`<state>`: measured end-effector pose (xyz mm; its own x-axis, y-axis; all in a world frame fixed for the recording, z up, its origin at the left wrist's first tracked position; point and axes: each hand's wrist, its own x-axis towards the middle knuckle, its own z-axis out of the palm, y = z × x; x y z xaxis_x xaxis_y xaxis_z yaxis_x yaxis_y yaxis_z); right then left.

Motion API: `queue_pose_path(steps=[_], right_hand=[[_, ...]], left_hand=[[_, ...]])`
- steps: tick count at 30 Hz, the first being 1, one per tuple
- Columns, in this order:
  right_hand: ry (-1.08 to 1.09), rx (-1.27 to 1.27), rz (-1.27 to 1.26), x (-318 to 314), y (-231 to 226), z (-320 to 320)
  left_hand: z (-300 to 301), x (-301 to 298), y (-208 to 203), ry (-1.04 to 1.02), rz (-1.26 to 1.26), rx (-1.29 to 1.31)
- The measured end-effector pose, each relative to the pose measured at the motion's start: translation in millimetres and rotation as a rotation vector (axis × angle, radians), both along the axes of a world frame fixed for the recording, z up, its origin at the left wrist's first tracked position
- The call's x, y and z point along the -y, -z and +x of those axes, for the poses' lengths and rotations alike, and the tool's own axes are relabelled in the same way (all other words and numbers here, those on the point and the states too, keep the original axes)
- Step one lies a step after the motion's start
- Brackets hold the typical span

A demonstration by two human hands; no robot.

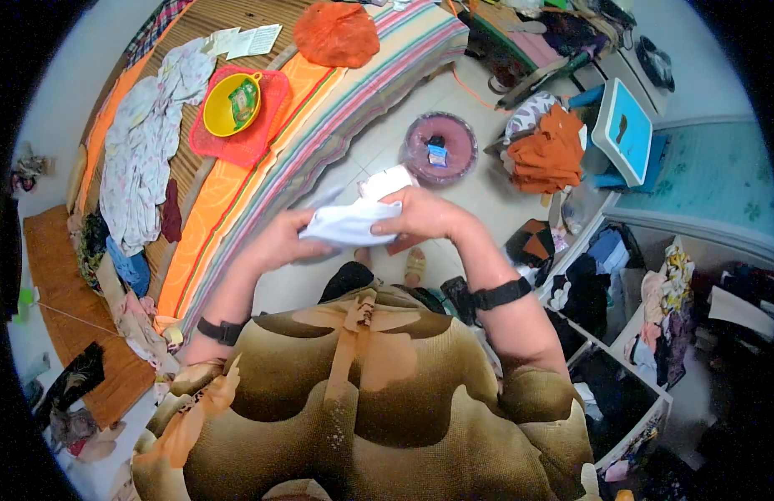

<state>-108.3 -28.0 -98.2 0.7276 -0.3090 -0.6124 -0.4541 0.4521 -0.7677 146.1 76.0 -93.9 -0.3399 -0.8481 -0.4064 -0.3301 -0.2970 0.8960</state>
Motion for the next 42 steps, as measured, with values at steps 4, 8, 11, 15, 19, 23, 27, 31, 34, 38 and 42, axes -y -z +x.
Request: queue_pose_path(steps=[4, 8, 11, 15, 19, 23, 27, 31, 34, 38, 42], right_hand=[[-0.173, -0.08, -0.205, 13.0, -28.9, 37.0], [-0.129, 0.052, -0.333, 26.7, -51.7, 58.9], [-0.04, 0.081, -0.308, 39.3, -61.5, 68.1], [-0.126, -0.059, -0.48, 53.3, -84.7, 76.8], [0.011, -0.038, -0.418, 70.2, -83.1, 61.8], [0.043, -0.091, -0.487, 94.7, -84.6, 61.4], [0.144, 0.011, -0.474, 130.9, -71.4, 56.9], [0.096, 0.053, -0.565, 173.1, -69.5, 37.7], [0.06, 0.095, -0.546, 198.7, -61.6, 24.3], [0.047, 0.169, -0.581, 207.5, -60.5, 11.4], [0.05, 0.188, -0.531, 197.7, -52.8, -13.5]], left_hand=[[28.6, -18.8, 15.8, 0.008, 0.023, 0.037], [55.5, -12.2, 33.3, -0.015, -0.052, 0.202], [74.8, -10.4, 44.3, -0.069, -0.111, 0.312], [92.2, -15.9, 52.7, -0.121, -0.285, 0.338], [89.1, -8.5, 60.4, -0.297, -0.288, 0.14], [90.5, 12.4, 60.1, -0.594, -0.513, 0.312], [79.0, 38.7, 34.2, -0.757, -0.545, 0.278], [54.0, 45.7, -3.4, -0.766, -0.348, 0.229], [35.0, 47.9, -29.3, -0.752, -0.327, 0.331], [17.0, 44.1, -34.9, -0.677, -0.388, 0.629], [9.0, 41.2, -27.6, -0.696, -0.3, 0.705]])
